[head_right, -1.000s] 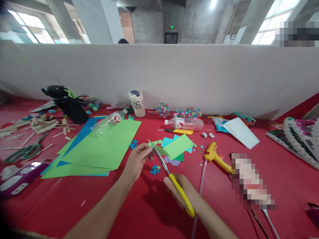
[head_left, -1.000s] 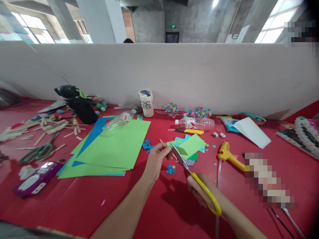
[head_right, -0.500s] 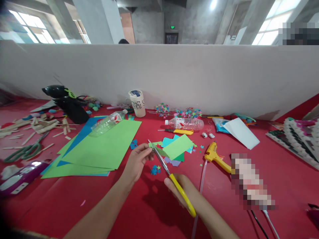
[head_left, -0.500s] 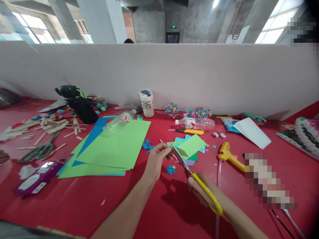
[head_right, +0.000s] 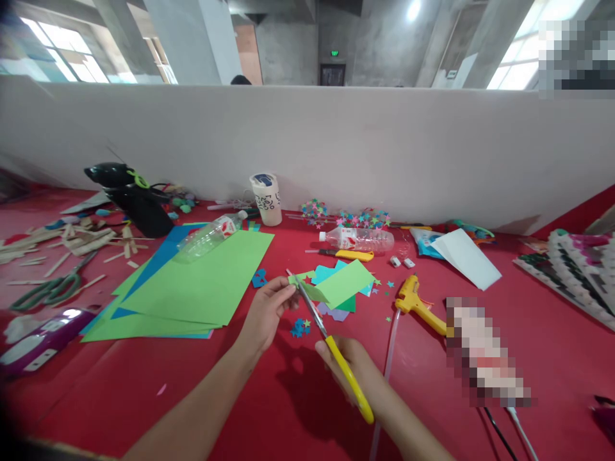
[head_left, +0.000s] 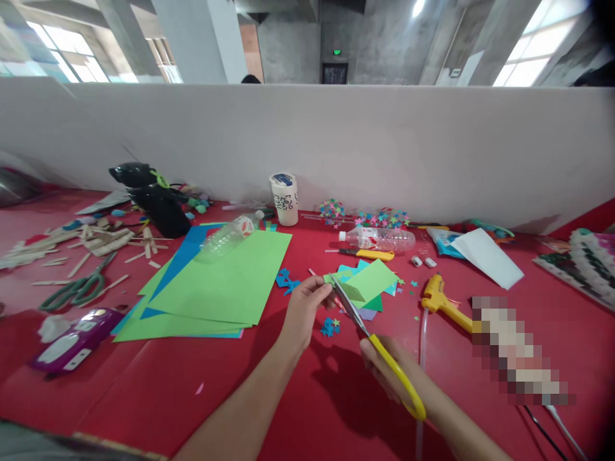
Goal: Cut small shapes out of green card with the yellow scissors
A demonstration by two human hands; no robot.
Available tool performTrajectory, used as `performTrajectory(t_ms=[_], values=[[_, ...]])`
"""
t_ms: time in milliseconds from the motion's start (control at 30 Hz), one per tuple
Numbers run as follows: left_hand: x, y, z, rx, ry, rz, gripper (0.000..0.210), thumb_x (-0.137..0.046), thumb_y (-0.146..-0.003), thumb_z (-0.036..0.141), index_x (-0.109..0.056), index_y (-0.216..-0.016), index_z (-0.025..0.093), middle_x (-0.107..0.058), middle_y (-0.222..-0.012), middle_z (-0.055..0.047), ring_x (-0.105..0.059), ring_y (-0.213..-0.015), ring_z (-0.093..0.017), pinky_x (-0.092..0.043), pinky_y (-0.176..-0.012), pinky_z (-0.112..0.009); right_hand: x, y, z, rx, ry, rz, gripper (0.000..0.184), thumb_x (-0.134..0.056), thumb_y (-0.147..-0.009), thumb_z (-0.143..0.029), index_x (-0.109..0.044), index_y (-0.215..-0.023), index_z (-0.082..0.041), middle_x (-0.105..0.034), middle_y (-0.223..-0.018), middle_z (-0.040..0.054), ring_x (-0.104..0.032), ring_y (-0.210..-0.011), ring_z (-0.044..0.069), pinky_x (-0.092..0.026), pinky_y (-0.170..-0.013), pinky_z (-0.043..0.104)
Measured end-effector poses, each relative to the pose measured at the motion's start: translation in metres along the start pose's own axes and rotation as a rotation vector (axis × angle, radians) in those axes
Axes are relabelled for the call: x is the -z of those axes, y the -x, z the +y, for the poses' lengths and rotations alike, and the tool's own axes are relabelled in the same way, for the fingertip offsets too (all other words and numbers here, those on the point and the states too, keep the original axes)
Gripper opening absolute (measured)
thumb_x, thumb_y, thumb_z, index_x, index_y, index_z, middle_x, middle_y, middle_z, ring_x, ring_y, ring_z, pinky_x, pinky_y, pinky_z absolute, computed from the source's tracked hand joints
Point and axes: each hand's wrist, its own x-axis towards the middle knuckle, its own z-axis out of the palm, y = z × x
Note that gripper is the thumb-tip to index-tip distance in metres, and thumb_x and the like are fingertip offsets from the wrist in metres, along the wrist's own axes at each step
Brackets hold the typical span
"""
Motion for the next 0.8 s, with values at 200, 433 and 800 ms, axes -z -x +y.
performTrajectory(t_ms=[200,433,800], values=[[0.0008,-0.0002,0.0016,-0.001,-0.028,-0.003,0.013,-0.055,-0.074,0.024,-0.055,-0.064,0.016,-0.056,-0.060,0.001,-0.048,-0.053,-0.008,-0.037,-0.055,-0.022,0.0016,0.0013,-0.0031,0.025,0.037,0.023,0.050,-0.035,-0.075,-0.067,-0.035,-0.058,-0.020,-0.028,-0.037,-0.0108,-0.025,-0.028,0.003,-0.017,-0.031,0.018],[0.0029,-0.0011,0.0049,0.006,-0.056,-0.009,0.013,-0.054,-0.074,0.025,-0.055,-0.065,0.016,-0.055,-0.059,0.002,-0.046,-0.052,-0.008,-0.035,-0.054,-0.022,0.0024,0.0011,-0.0042,0.028,0.013,0.028,0.051,-0.036,-0.073,-0.069,-0.033,-0.058,-0.021,-0.028,-0.037,-0.0113,-0.025,-0.028,0.003,-0.016,-0.031,0.019],[0.0051,-0.0021,0.0099,-0.015,-0.030,0.031,0.012,-0.058,-0.071,0.027,-0.058,-0.070,0.016,-0.058,-0.063,0.000,-0.050,-0.055,-0.009,-0.039,-0.056,-0.022,0.0049,0.0014,-0.0071,0.038,-0.013,0.008,0.050,-0.040,-0.072,-0.068,-0.030,-0.056,-0.022,-0.030,-0.035,-0.0108,-0.027,-0.027,0.004,-0.016,-0.031,0.019]])
